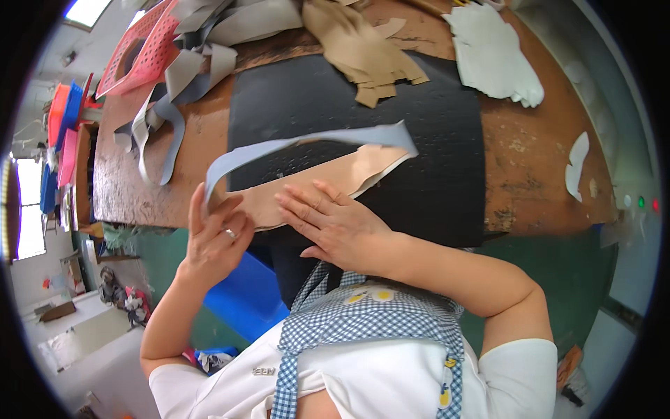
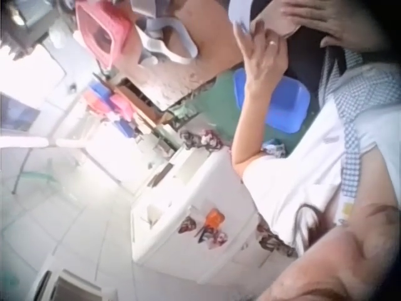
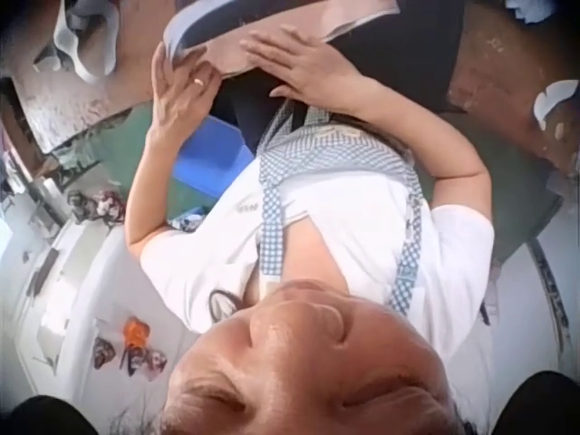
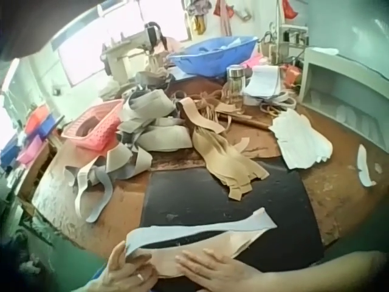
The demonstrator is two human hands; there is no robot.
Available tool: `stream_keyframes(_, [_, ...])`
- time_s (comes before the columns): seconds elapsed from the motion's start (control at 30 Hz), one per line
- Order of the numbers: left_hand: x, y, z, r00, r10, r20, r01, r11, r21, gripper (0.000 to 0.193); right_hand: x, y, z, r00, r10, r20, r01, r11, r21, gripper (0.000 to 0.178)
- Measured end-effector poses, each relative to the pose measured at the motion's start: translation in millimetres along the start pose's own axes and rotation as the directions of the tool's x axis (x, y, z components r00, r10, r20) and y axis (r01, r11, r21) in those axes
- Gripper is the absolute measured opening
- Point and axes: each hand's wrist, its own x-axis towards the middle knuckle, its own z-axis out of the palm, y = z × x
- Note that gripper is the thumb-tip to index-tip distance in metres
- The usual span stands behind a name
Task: Manually aligning shoe upper components and feeding them into a gluing or heat-press machine.
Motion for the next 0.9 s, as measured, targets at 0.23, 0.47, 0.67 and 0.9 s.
stream_keyframes(0.23, [51.4, 52.9, -10.3, 0.998, 0.009, 0.067, -0.020, 0.985, 0.170, 0.045, -30.2, 10.6, -23.3, 0.875, 0.308, -0.373, -0.254, 0.949, 0.186, 0.047])
stream_keyframes(0.47, [150.0, 107.5, 35.8, 0.935, -0.339, -0.103, 0.267, 0.864, -0.427, 0.040, -53.0, 44.9, -68.4, 0.769, 0.329, -0.549, -0.503, 0.840, -0.202, 0.029])
stream_keyframes(0.67, [171.4, 117.4, 47.6, 0.975, -0.219, -0.032, 0.184, 0.882, -0.433, 0.037, -112.5, 59.8, -87.6, 0.641, 0.494, -0.587, -0.518, 0.843, 0.144, 0.022])
stream_keyframes(0.9, [174.4, 113.7, 51.3, 0.984, -0.180, 0.008, 0.165, 0.882, -0.442, 0.026, -121.1, 58.2, -94.5, 0.387, 0.577, -0.720, -0.628, 0.736, 0.252, 0.021])
